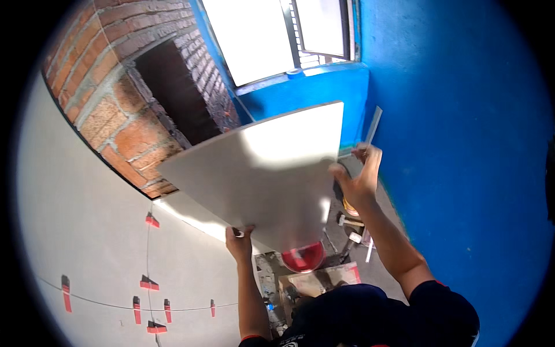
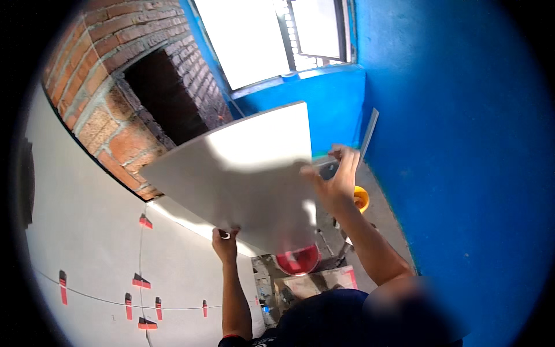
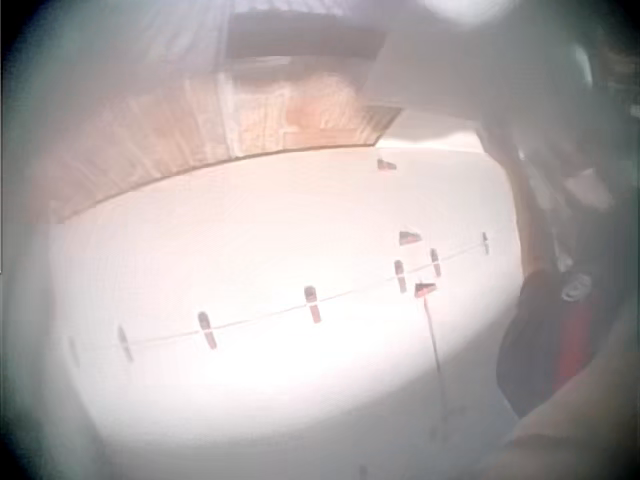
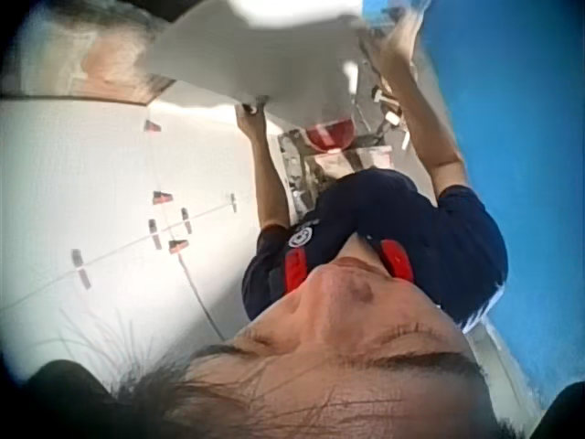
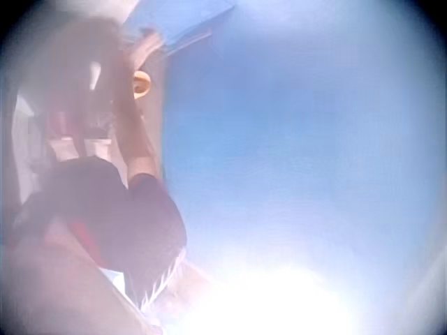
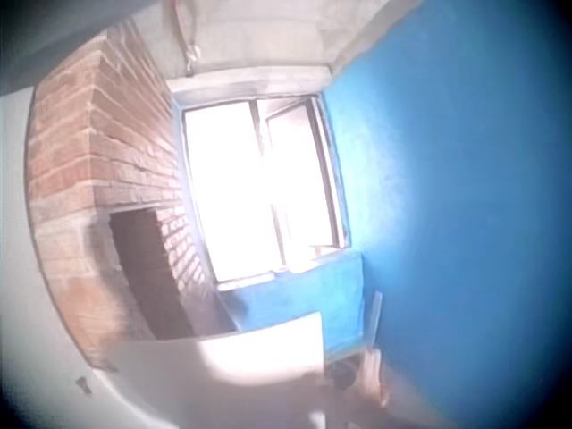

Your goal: The person scoops cement from a bucket and spreads it evenly on the back of a large white tile using a trowel. They then lift the tile and press it onto a wall, using a rubber mallet to tap it into place and ensure it is level.

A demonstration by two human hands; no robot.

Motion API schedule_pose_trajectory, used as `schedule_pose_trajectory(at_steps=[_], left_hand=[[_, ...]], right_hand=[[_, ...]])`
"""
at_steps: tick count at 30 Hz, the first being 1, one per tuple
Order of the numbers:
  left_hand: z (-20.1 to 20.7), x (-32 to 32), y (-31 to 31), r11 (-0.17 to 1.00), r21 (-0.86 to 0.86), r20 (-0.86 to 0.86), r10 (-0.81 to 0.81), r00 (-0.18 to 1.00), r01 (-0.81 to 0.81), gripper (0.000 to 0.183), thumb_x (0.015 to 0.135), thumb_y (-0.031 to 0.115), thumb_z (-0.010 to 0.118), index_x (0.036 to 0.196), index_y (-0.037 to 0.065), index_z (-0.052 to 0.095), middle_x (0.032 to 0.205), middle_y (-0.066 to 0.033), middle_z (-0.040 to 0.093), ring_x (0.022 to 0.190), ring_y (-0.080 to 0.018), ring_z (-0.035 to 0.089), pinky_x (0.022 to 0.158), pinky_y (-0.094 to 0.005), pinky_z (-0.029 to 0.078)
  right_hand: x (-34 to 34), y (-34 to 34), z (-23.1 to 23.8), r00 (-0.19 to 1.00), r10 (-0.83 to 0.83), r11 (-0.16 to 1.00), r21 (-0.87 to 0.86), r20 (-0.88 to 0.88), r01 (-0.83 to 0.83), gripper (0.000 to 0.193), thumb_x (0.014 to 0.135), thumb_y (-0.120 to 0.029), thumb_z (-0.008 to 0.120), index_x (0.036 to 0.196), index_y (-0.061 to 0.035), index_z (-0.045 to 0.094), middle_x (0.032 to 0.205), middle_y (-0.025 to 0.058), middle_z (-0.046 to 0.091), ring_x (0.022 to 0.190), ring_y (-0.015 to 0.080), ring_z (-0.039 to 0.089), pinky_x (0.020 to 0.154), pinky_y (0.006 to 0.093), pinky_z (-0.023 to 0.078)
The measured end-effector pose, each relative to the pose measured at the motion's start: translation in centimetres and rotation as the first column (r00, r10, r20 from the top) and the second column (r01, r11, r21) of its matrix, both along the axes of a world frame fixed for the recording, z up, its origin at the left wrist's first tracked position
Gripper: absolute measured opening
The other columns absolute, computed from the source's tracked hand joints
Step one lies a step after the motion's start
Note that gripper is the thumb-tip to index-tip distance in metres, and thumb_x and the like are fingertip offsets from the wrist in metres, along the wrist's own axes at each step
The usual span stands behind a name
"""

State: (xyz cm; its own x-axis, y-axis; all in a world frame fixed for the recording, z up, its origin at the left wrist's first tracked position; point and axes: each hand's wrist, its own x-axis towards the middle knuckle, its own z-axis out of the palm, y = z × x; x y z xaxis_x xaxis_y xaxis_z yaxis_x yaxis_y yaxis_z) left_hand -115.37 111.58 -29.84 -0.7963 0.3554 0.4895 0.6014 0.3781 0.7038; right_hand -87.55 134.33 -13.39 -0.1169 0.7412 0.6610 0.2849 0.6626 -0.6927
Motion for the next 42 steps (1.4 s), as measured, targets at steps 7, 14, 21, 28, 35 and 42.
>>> schedule_pose_trajectory(at_steps=[7,14,21,28,35,42], left_hand=[[0.3,-0.4,1.1,0.997,-0.068,0.037,0.024,0.999,-0.022,0.050,0.065,0.029,0.089,0.080,0.002,0.050,0.076,-0.0094,0.055,0.070,-0.0272,0.055,0.065,-0.0387,0.047],[-0.4,-1.2,0.5,0.993,-0.116,-0.034,-0.024,0.999,0.020,0.044,0.069,0.034,0.086,0.082,0.005,0.056,0.077,-0.0110,0.059,0.069,-0.0314,0.059,0.063,-0.0415,0.047],[-1.8,0.1,0.3,0.990,-0.139,0.143,0.051,0.988,-0.031,0.041,0.070,0.036,0.086,0.086,0.005,0.063,0.074,-0.0096,0.064,0.070,-0.0279,0.062,0.065,-0.0382,0.050],[0.8,2.3,0.7,0.982,0.116,0.152,-0.163,0.975,0.146,0.022,0.094,0.018,0.056,0.095,0.006,0.074,0.090,-0.0085,0.073,0.085,-0.0227,0.070,0.075,-0.0357,0.055],[-3.1,0.8,0.6,0.992,-0.087,0.212,-0.067,0.975,0.087,0.019,0.091,0.014,0.058,0.099,0.009,0.075,0.096,-0.0116,0.073,0.088,-0.0291,0.069,0.080,-0.0395,0.053],[-6.8,-1.0,0.9,0.991,0.033,0.212,-0.131,0.969,0.126,0.018,0.091,0.015,0.059,0.099,0.008,0.073,0.098,-0.0145,0.071,0.089,-0.0315,0.066,0.080,-0.0420,0.052]], right_hand=[[-3.2,-0.1,-2.1,0.995,-0.098,0.966,0.245,0.029,0.088,0.092,0.076,-0.038,0.082,0.144,-0.0023,0.031,0.128,0.0249,0.039,0.118,0.0412,0.044,0.100,0.0485,0.039],[-0.5,3.3,-5.7,0.956,-0.022,0.970,-0.239,-0.293,-0.051,0.014,0.097,-0.013,0.056,0.091,-0.0006,0.059,0.085,0.0150,0.056,0.076,0.0271,0.056,0.068,0.0369,0.044],[-0.1,4.1,-22.4,0.853,0.080,0.939,0.248,0.516,-0.237,0.041,0.093,-0.018,0.060,0.122,0.0070,0.049,0.107,0.0182,0.051,0.091,0.0282,0.055,0.078,0.0358,0.047],[-0.7,1.7,-17.5,0.882,0.398,0.881,-0.373,0.254,-0.290,0.044,0.085,-0.045,0.070,0.105,-0.0057,0.063,0.093,0.0172,0.069,0.088,0.0321,0.065,0.078,0.0459,0.048],[-2.5,2.6,-21.7,0.909,0.346,0.853,-0.480,0.231,-0.202,0.037,0.091,-0.039,0.061,0.099,-0.0026,0.064,0.087,0.0176,0.067,0.081,0.0331,0.064,0.072,0.0440,0.048],[-2.9,-1.4,-17.2,0.943,0.320,0.882,-0.391,0.092,-0.262,0.018,0.096,-0.020,0.055,0.098,-0.0026,0.060,0.088,0.0162,0.063,0.081,0.0304,0.059,0.073,0.0446,0.045]])
